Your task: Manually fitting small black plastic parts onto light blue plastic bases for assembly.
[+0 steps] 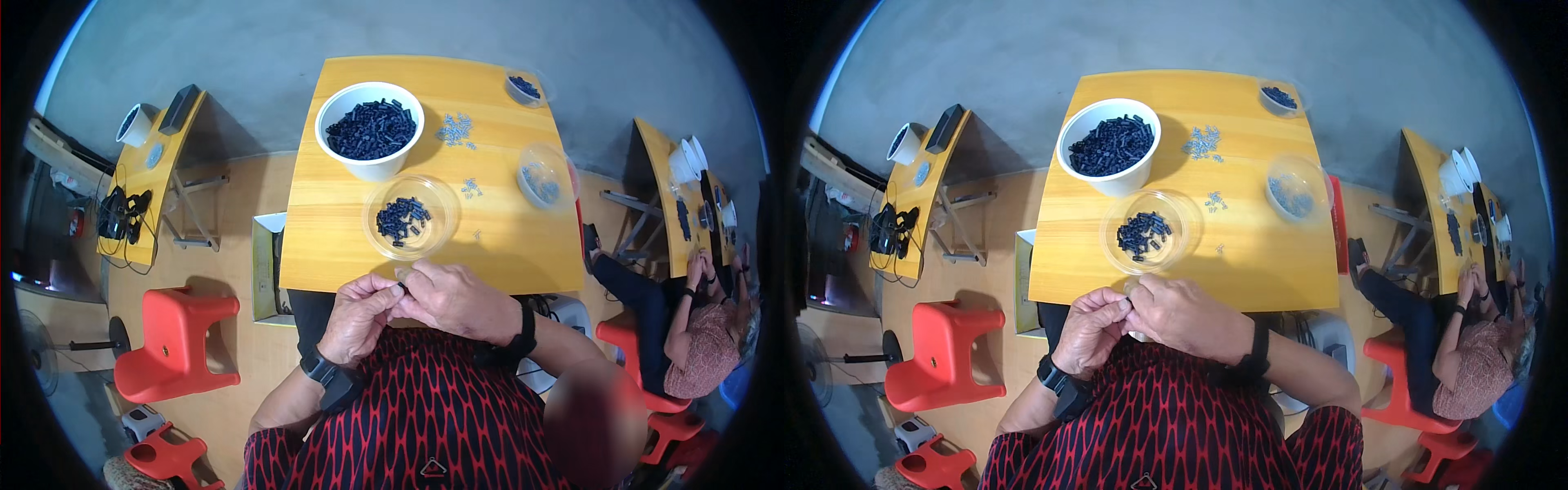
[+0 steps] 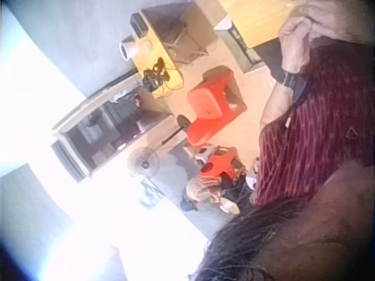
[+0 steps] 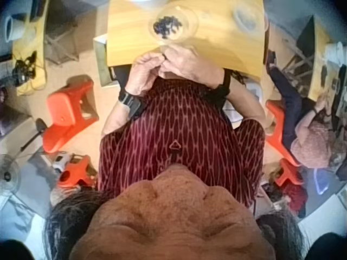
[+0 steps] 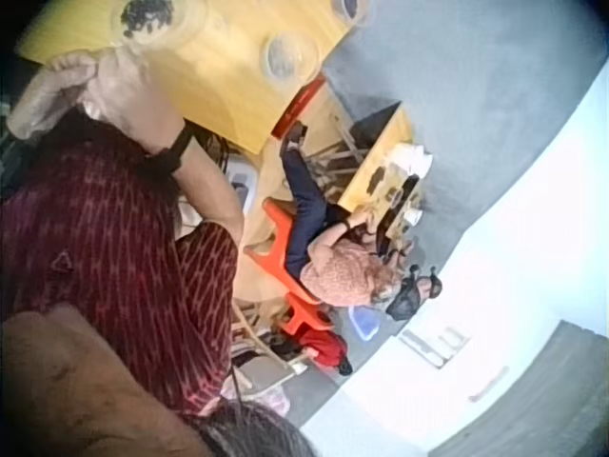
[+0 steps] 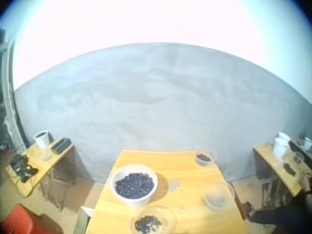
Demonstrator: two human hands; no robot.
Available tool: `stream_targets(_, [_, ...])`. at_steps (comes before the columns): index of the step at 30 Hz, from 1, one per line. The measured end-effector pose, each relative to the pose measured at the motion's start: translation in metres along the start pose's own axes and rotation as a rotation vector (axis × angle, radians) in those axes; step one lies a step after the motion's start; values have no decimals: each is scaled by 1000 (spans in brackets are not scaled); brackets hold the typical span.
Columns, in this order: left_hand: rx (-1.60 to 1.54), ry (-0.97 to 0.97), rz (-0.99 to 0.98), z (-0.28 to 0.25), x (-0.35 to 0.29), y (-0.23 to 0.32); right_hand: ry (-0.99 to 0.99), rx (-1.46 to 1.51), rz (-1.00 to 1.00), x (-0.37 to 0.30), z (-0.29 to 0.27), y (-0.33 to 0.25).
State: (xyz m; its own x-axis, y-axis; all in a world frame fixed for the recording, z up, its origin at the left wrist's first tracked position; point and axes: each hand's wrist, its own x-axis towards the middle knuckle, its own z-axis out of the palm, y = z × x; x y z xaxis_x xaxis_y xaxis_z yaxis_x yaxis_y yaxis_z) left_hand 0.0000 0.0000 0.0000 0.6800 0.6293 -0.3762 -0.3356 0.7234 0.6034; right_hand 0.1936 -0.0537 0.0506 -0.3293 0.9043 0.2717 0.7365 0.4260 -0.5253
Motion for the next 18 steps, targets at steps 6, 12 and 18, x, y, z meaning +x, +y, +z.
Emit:
stream_targets(6, [131, 25, 120, 13, 2, -10, 10, -80, -86, -11, -4, 6])
stream_targets(12, [198, 13, 223, 29, 3, -8, 77, -179, -135, -17, -9, 3])
stream_targets(18, [339, -47, 230, 24, 3, -3, 233, 106, -107, -27, -8, 9])
